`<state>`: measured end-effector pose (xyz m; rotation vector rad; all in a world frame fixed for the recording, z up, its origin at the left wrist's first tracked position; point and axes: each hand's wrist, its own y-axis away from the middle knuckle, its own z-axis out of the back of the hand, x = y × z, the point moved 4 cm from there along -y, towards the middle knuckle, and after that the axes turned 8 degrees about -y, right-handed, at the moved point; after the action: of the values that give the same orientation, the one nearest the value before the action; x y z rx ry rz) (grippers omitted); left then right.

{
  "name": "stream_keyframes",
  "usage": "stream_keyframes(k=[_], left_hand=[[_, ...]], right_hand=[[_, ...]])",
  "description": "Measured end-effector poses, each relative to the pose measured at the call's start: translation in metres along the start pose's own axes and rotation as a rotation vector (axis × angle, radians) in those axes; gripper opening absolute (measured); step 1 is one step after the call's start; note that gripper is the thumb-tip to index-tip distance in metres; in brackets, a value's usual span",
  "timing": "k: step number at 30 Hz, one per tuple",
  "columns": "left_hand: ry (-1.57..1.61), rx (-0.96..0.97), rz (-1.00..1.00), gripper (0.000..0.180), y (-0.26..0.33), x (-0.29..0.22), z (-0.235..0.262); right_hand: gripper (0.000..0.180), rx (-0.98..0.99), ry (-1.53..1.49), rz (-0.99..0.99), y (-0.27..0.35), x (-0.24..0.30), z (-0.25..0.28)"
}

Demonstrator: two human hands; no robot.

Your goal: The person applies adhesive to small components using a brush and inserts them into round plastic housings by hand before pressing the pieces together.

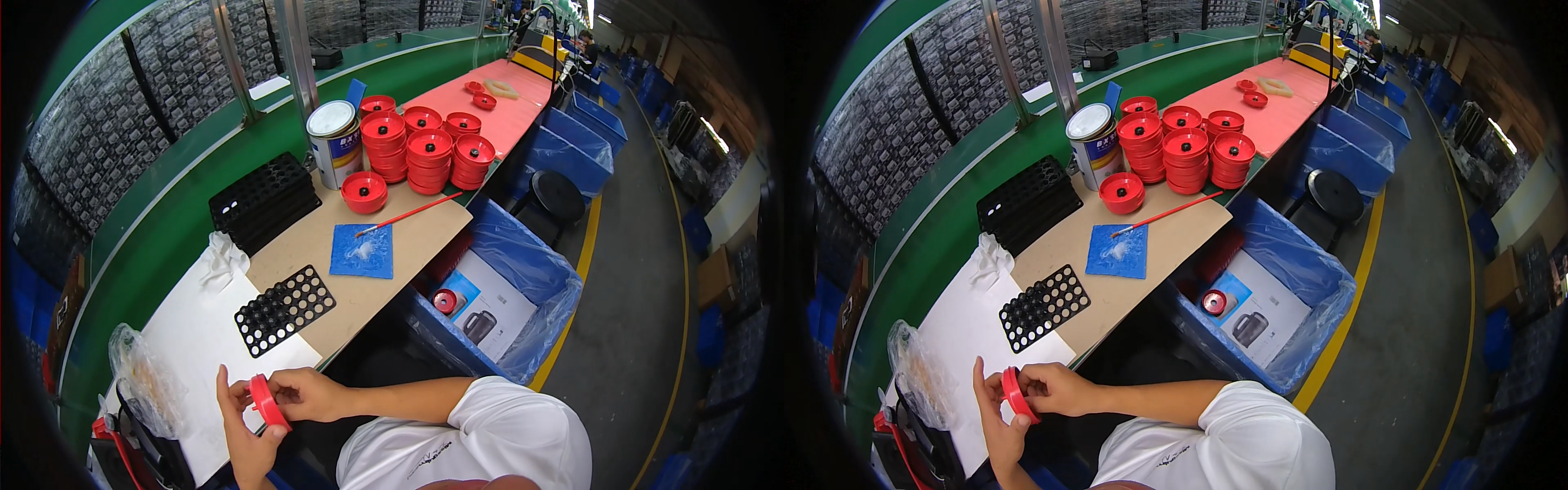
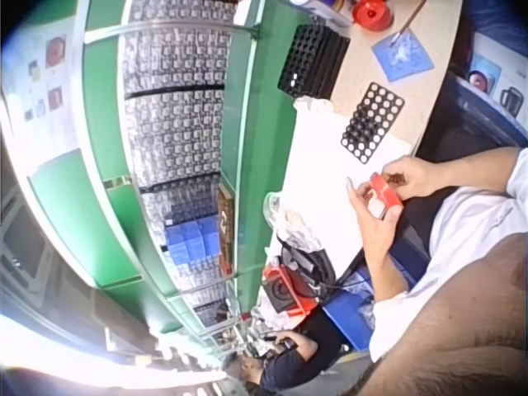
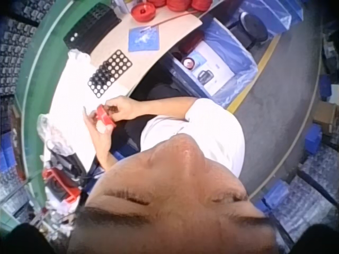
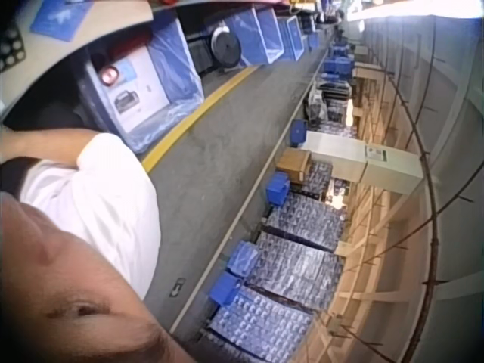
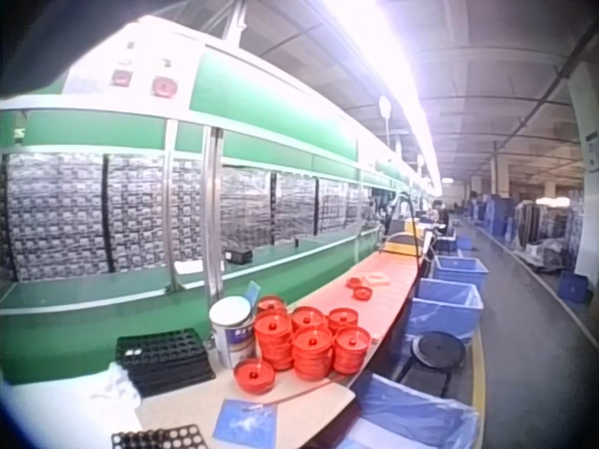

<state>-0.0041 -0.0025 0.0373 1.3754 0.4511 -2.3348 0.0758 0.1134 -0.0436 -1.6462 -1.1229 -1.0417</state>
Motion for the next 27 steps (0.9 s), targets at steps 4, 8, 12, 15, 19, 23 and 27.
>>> stream_keyframes(k=[4,8,12,15,19,23,27], left_hand=[[-0.158,0.052,-0.052,0.138,0.005,0.028,0.006],[-0.155,-0.018,-0.142,0.141,0.005,0.026,0.001],[-0.044,0.032,0.056,0.143,-0.002,0.009,-0.005],[-0.307,0.008,-0.217,0.137,0.002,0.009,-0.002],[0.025,-0.055,0.014,0.135,0.000,-0.004,-0.010],[-0.142,0.025,-0.018,0.142,0.004,0.012,-0.004],[-0.144,-0.028,-0.165,0.141,0.004,0.001,-0.003]], right_hand=[[0.024,0.009,-0.420,-0.138,-0.001,0.004,-0.006],[0.021,-0.017,-0.295,0.057,-0.005,-0.003,-0.002],[0.021,0.015,-0.274,0.014,-0.005,-0.012,0.000],[0.020,0.039,-0.401,-0.108,-0.007,-0.015,-0.007],[0.010,-0.103,-0.256,0.078,0.000,-0.002,-0.002],[0.012,-0.066,-0.412,0.049,-0.004,-0.009,-0.010],[0.013,-0.148,-0.100,0.081,0.003,0.005,-0.003]])
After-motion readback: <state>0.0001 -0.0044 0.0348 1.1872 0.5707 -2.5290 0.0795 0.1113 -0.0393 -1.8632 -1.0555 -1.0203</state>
